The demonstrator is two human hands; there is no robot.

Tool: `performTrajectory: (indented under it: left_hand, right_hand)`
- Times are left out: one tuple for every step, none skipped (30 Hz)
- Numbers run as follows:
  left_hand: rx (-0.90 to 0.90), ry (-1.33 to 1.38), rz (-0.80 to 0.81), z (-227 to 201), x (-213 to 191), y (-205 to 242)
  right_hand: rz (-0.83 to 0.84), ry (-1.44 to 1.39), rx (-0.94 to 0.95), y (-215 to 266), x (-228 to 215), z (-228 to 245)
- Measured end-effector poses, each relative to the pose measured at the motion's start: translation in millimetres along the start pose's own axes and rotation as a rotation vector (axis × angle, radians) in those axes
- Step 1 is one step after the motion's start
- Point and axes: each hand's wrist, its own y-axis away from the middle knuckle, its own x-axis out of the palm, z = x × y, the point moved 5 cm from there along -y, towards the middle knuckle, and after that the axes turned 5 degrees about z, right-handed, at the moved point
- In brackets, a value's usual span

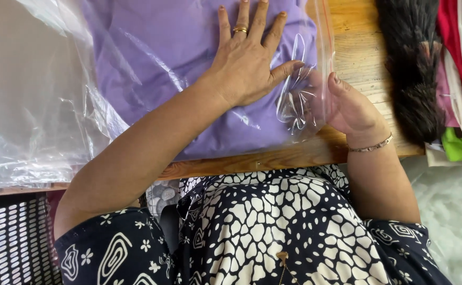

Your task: A person is placing a purple pillow into a clear plastic bag, smoothing out the bag, and then using a brush to clean the exterior of the bag.

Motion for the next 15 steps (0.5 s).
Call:
performTrajectory:
  left_hand:
    - [0.011,-0.003,0.011,-1.6,2.0,-0.9]
    - [0.022,-0.006,0.023,-3.6,4.1,-1.9]
    - [0.023,-0.007,0.023,-5.1,4.1,-2.6]
    - [0.026,-0.011,0.051,-7.3,5.4,-3.8]
    - [0.035,-0.017,0.08,-10.8,6.8,-6.1]
    - [0.042,-0.02,0.08,-12.9,6.3,-6.0]
    - [0.041,-0.019,0.085,-14.3,5.8,-6.0]
    - [0.039,-0.017,0.091,-15.1,5.2,-5.6]
    - [0.038,-0.016,0.091,-14.6,7.3,-6.2]
    - [0.051,0.005,0.04,-14.1,6.7,-6.3]
    - [0.06,0.027,-0.014,-12.7,5.5,-6.4]
    - [0.057,0.029,-0.016,-14.3,7.3,-7.5]
    - [0.07,0.04,-0.038,-16.4,7.7,-8.5]
    - [0.084,0.051,-0.059,-18.5,8.2,-9.6]
    - [0.08,0.052,-0.061,-17.4,9.9,-10.9]
  right_hand:
    - [-0.003,0.107,0.017,-1.0,2.0,-0.1]
    - [-0.007,0.214,0.034,-1.7,3.8,0.1]
    - [-0.006,0.215,0.033,-5.6,3.1,-0.7]
    - [0.072,0.171,0.02,-9.4,6.1,-1.0]
    - [0.145,0.129,0.002,-11.5,8.7,-1.0]
    - [0.14,0.129,-0.004,-12.3,5.3,-0.8]
    - [0.186,0.085,0.007,-13.3,4.3,-1.5]
    - [0.232,0.041,0.018,-14.6,3.6,-2.2]
    - [0.232,0.041,0.019,-16.5,4.0,2.3]
    - [0.24,0.103,0.073,-18.9,5.2,3.8]
    - [0.25,0.168,0.13,-22.2,6.1,6.0]
    - [0.253,0.17,0.134,-28.5,4.6,2.6]
    - [0.27,0.176,0.143,-35.1,3.6,-0.6]
    - [0.286,0.183,0.151,-41.9,2.6,-3.7]
    - [0.29,0.184,0.155,-44.2,0.6,-5.0]
